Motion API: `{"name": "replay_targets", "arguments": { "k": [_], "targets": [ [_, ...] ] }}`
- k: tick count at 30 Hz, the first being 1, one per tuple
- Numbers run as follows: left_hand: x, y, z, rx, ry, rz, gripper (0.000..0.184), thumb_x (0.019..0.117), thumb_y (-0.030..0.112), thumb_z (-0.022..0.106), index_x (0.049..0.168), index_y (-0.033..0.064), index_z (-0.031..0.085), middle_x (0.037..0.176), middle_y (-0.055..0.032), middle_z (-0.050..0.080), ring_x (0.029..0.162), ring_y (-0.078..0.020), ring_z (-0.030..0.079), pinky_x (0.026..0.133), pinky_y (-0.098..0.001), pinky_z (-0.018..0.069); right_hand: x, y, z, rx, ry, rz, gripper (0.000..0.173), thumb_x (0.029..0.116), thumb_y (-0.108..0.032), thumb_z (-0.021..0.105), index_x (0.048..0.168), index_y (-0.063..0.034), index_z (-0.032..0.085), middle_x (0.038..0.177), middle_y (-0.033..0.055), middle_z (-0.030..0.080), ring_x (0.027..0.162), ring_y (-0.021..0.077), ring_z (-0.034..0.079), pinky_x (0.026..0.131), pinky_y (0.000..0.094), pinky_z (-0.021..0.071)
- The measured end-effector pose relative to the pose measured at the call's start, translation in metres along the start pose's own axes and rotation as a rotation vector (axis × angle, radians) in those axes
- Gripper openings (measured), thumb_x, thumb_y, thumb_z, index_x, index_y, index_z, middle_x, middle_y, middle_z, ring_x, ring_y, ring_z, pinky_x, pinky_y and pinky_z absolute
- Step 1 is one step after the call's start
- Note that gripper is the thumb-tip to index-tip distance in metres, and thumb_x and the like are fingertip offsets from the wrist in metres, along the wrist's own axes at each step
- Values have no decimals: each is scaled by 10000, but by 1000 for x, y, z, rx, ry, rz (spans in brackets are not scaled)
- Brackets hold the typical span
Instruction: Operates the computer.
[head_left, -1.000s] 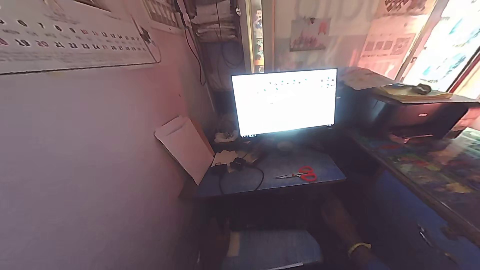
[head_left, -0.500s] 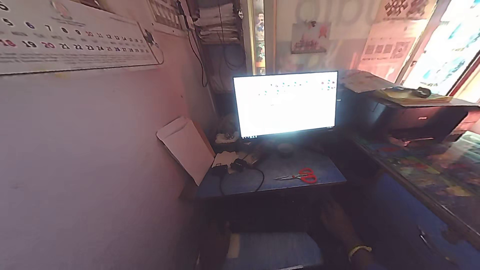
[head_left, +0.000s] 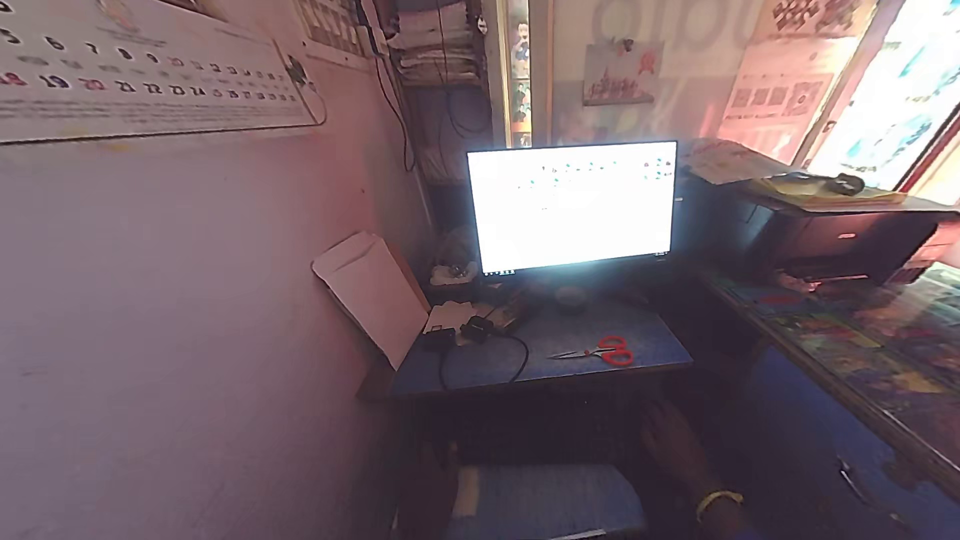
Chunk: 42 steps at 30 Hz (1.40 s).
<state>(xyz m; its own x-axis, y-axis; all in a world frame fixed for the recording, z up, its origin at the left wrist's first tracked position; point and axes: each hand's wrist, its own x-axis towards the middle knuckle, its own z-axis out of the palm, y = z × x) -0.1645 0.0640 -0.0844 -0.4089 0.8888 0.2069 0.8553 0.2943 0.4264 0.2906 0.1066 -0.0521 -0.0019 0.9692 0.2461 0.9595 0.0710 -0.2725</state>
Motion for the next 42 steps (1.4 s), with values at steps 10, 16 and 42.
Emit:
{"name": "replay_targets", "arguments": {
  "k": [10,16,42],
  "targets": [
    [-1,0,2,-14,35,27,743,1039,554,415,1499,-29,446,1435,-298,539,1329,-440,546,1093,-579,447,1,0,-1,10,10,-1,527,968,-363,576,1463,-185,577,1574,139,462,1443,317,459,1159,482,423],
    [-3,-1,3,-6,75,54,736,1034,553,420,1491,-22,463,1445,-296,534,1319,-451,554,1080,-590,456,-1,-1,-4,16,-9,5,521,966,-347,582,1452,-159,587,1566,159,465,1437,331,464,1154,488,426],
    [-2,-9,15,5,147,109,781,1032,595,355,1486,-31,470,1432,-307,541,1310,-462,558,1074,-595,457,-2,0,-1,15,40,-60,465,919,-337,621,1347,-162,675,1475,139,561,1364,348,530,1116,515,456]
  ]
}}
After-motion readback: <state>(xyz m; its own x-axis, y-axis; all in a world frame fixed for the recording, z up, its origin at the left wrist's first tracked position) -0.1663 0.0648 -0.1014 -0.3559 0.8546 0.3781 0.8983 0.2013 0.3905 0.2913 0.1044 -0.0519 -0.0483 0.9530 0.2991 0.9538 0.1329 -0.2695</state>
